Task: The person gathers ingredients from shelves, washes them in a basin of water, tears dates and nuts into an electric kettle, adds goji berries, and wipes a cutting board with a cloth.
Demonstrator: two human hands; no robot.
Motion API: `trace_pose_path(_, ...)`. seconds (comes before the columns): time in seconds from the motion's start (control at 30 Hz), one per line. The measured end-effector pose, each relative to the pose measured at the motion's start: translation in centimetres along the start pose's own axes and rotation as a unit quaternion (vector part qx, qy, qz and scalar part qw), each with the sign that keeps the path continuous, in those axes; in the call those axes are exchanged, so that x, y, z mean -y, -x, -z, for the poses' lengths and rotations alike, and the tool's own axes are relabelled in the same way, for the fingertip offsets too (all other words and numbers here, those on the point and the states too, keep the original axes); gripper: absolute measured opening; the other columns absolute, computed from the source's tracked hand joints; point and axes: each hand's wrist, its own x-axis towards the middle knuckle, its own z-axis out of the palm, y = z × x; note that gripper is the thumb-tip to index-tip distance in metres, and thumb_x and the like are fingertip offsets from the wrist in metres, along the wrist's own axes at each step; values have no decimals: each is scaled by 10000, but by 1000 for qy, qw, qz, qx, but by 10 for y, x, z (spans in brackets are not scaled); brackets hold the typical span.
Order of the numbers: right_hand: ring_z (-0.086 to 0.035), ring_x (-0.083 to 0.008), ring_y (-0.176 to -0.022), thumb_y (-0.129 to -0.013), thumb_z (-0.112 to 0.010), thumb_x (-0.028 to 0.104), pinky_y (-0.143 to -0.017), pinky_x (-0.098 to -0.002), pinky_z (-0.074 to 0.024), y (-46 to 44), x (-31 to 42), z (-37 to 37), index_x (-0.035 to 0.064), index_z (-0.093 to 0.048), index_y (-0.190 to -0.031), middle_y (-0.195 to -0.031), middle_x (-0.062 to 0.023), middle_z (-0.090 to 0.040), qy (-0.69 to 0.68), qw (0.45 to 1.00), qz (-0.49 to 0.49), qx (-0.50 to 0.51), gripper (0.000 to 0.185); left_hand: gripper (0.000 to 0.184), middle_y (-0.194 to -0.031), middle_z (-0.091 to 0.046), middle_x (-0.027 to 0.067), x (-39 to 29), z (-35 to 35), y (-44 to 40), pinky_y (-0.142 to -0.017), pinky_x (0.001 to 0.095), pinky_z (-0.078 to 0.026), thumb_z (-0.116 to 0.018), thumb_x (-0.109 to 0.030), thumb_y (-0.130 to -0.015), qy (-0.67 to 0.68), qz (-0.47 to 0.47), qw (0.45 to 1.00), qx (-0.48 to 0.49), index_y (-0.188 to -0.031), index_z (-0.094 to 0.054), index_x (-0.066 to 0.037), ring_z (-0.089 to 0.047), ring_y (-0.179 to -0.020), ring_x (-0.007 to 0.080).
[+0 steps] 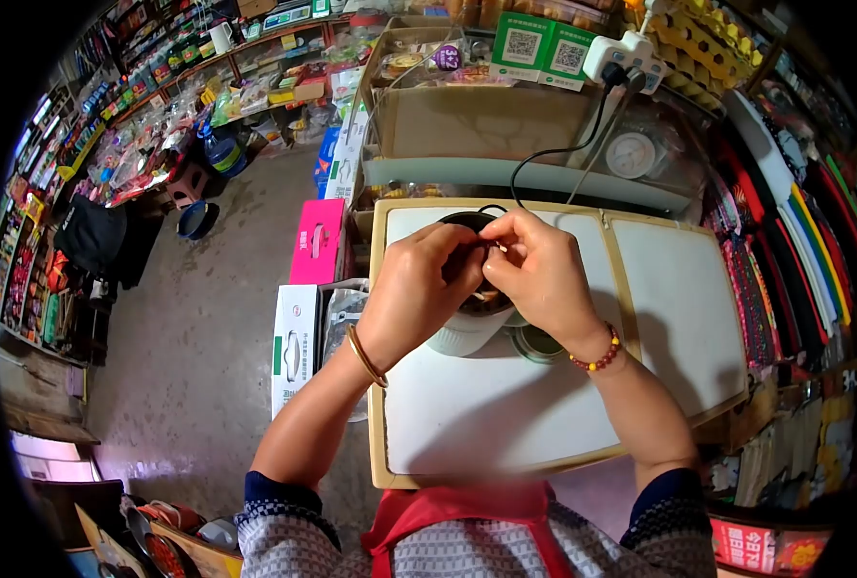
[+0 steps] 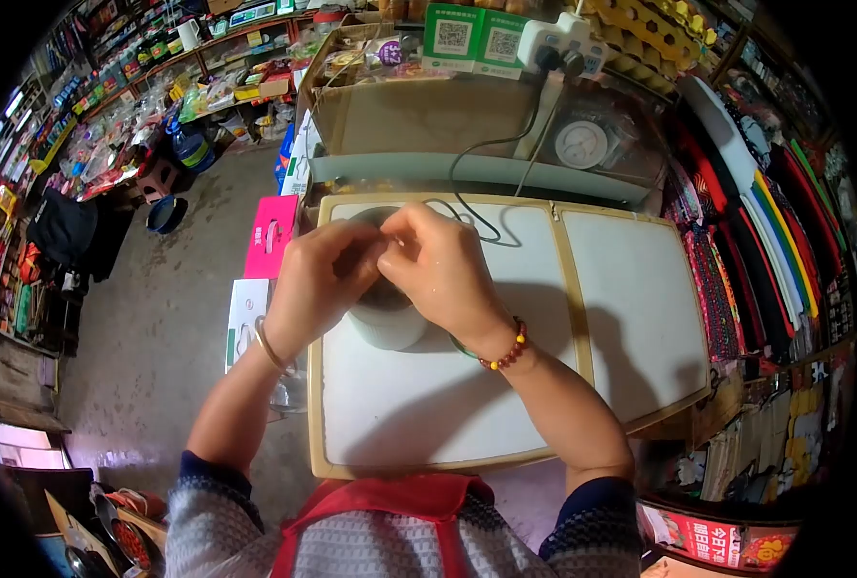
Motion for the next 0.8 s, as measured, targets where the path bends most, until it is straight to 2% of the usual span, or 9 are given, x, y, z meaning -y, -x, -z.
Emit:
trace_pose_path(0.17,-560,-82,-618,-802,-588,23,-547,-237,-450,-3,-4,-6,-43,-573,-882,-703,-72,-616,-85,996,3,-6,105,170,-681,-620,105,6,-5,5,-512,269,-457,-645,-91,-815,97,65,992,-45,-889,-623,60,-566,-549,127)
trace_pose_path(0.23,-549,-73,-608,-817,-576,22,-525,-225,-440,-3,4,-1,-41,-572,-901,-700,-59,-608,-133,990,-40,20,105,166,-646,-591,39,4,-1,3,-440,209,-384,-608,-93,-853,197,168,966,-15,-904,-625,65,-496,-514,49)
trace_pose_path(0.27,-538,-64,-597,-832,-565,21,-503,-213,-431,-3,6,1,-38,-572,-920,-698,-45,-600,-179,979,-83,44,106,166,-646,-591,39,4,2,2,-440,209,-384,-608,-93,-853,197,168,966,-15,-904,-625,65,-496,-514,49)
trace_pose_path(0.37,-516,-53,-574,-867,-549,33,-468,-193,-414,-4,4,3,-26,-562,-968,-707,-30,-580,-292,949,-105,56,118,148,-668,-573,20,7,9,-2,-386,186,-266,-565,-86,-891,400,263,878,20,-942,-607,46,-410,-458,31)
trace_pose_path(0.5,-510,-62,-561,-884,-550,54,-467,-193,-419,-3,1,8,-23,-551,-991,-719,-34,-568,-329,932,-121,94,132,153,-690,-572,26,11,12,-3,-390,189,-265,-562,-105,-897,437,283,853,52,-944,-600,35,-404,-458,39)
trace_pose_path(0.57,-513,-60,-573,-887,-559,69,-470,-193,-420,-2,-1,8,-17,-555,-977,-740,-39,-570,-379,910,-131,103,124,157,-701,-567,27,14,11,-2,-401,187,-267,-563,-119,-898,515,292,803,67,-943,-598,27,-407,-472,42)
trace_pose_path(0.7,-503,-42,-574,-891,-547,65,-467,-182,-416,-1,-3,9,-10,-553,-981,-726,-20,-561,-355,924,-109,95,117,152,-715,-562,28,19,16,-1,-410,183,-274,-568,-121,-895,549,280,782,94,-945,-594,20,-412,-483,44)
trace_pose_path(0.77,-569,-126,-666,-854,-570,32,-573,-238,-471,-2,-6,14,-13,-565,-996,-810,-69,-588,-215,967,-114,69,149,159,-705,-563,19,22,17,-2,-412,179,-275,-570,-134,-898,503,280,816,42,-941,-594,17,-416,-482,40)
trace_pose_path(0.8,-569,-126,-666,-854,-570,32,-573,-238,-471,-3,-6,12,-13,-565,-996,-810,-69,-588,-214,968,-113,70,149,159,-705,-563,19,18,19,-3,-412,179,-275,-570,-134,-898,503,279,817,41,-941,-594,17,-416,-482,40)
